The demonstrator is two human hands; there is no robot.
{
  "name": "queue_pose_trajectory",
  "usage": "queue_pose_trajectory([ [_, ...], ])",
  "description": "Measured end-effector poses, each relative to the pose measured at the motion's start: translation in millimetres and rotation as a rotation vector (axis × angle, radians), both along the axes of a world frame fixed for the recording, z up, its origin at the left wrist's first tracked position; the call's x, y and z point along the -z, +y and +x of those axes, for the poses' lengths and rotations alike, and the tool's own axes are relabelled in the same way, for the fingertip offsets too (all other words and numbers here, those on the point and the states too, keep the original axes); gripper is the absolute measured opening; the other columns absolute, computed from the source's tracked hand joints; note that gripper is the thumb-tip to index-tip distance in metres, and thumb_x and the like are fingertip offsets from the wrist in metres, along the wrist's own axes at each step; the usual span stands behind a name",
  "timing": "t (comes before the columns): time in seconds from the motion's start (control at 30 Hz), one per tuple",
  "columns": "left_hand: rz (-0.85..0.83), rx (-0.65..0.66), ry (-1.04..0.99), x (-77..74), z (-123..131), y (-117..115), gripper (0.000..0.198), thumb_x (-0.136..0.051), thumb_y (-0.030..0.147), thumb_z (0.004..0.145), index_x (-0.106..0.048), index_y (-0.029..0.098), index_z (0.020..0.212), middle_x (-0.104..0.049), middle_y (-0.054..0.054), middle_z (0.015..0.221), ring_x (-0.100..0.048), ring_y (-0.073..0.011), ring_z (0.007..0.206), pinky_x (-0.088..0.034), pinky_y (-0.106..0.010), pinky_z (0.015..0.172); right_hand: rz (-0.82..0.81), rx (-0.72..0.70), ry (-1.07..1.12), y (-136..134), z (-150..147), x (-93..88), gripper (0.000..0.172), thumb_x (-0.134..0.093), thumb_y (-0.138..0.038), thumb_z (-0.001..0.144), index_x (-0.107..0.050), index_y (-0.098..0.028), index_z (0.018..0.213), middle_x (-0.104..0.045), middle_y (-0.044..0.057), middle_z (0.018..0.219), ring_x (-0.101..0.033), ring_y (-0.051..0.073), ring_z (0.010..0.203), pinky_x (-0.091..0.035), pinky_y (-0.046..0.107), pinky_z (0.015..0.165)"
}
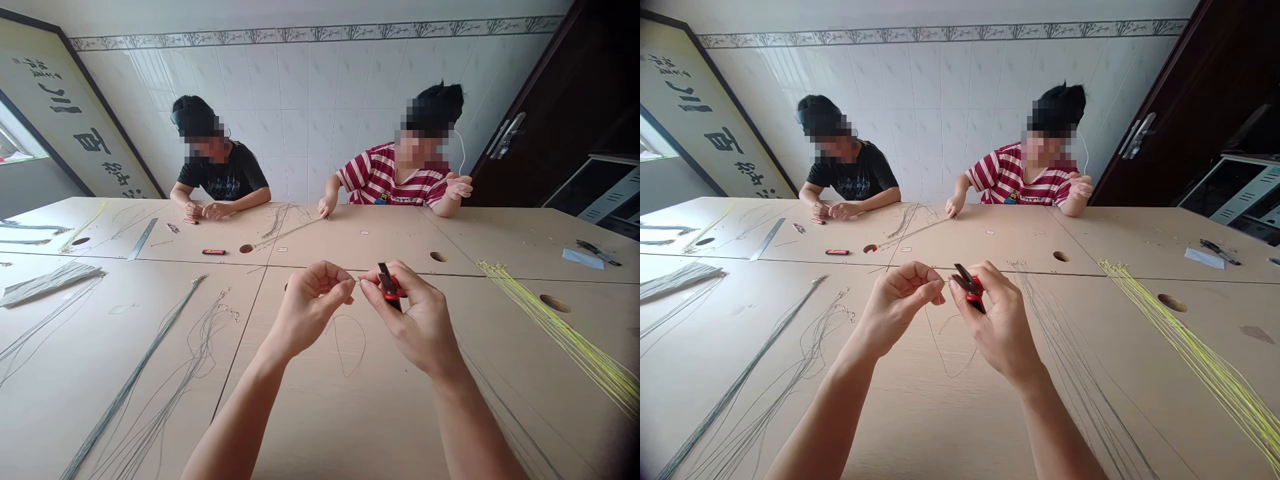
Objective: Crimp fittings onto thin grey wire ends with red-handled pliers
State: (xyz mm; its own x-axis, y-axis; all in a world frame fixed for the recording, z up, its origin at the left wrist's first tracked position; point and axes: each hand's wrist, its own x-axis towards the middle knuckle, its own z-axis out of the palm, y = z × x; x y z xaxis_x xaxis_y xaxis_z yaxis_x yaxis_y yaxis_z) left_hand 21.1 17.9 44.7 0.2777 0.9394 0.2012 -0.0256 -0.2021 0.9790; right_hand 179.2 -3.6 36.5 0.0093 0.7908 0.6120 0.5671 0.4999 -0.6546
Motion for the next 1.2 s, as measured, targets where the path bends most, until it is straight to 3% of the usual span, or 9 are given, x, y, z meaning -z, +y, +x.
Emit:
queue_pose_trajectory([
  [0.7,0.093,-0.121,0.102,1.0,8.7,-1.7,0.009,-0.059,0.019,0.081,-0.059,0.017,0.072,-0.060,0.001,0.067,-0.056,-0.0125,0.066,-0.047,-0.027,0.067,0.203,0.044,-0.174,7.9,-1.0,7.6,0.010,-0.057,-0.014,0.085,-0.051,-0.022,0.082,-0.054,-0.002,0.075,-0.050,0.014,0.070,-0.040,0.029,0.071],
  [0.97,0.104,-0.136,0.148,1.9,8.9,-0.9,0.009,-0.059,0.021,0.082,-0.062,0.017,0.074,-0.062,0.000,0.071,-0.056,-0.0131,0.070,-0.046,-0.027,0.069,0.072,-0.014,-0.146,7.1,0.1,5.3,0.012,-0.055,-0.020,0.090,-0.052,-0.021,0.079,-0.051,-0.003,0.072,-0.049,0.013,0.068,-0.040,0.027,0.071],
  [1.2,0.137,-0.095,0.109,4.2,2.5,1.8,0.010,-0.061,0.024,0.084,-0.062,0.018,0.076,-0.063,0.001,0.070,-0.057,-0.0122,0.069,-0.046,-0.024,0.063,-0.054,-0.050,0.009,2.1,6.0,1.4,0.007,-0.058,-0.028,0.090,-0.061,-0.023,0.086,-0.056,-0.003,0.076,-0.051,0.010,0.068,-0.043,0.022,0.066],
])
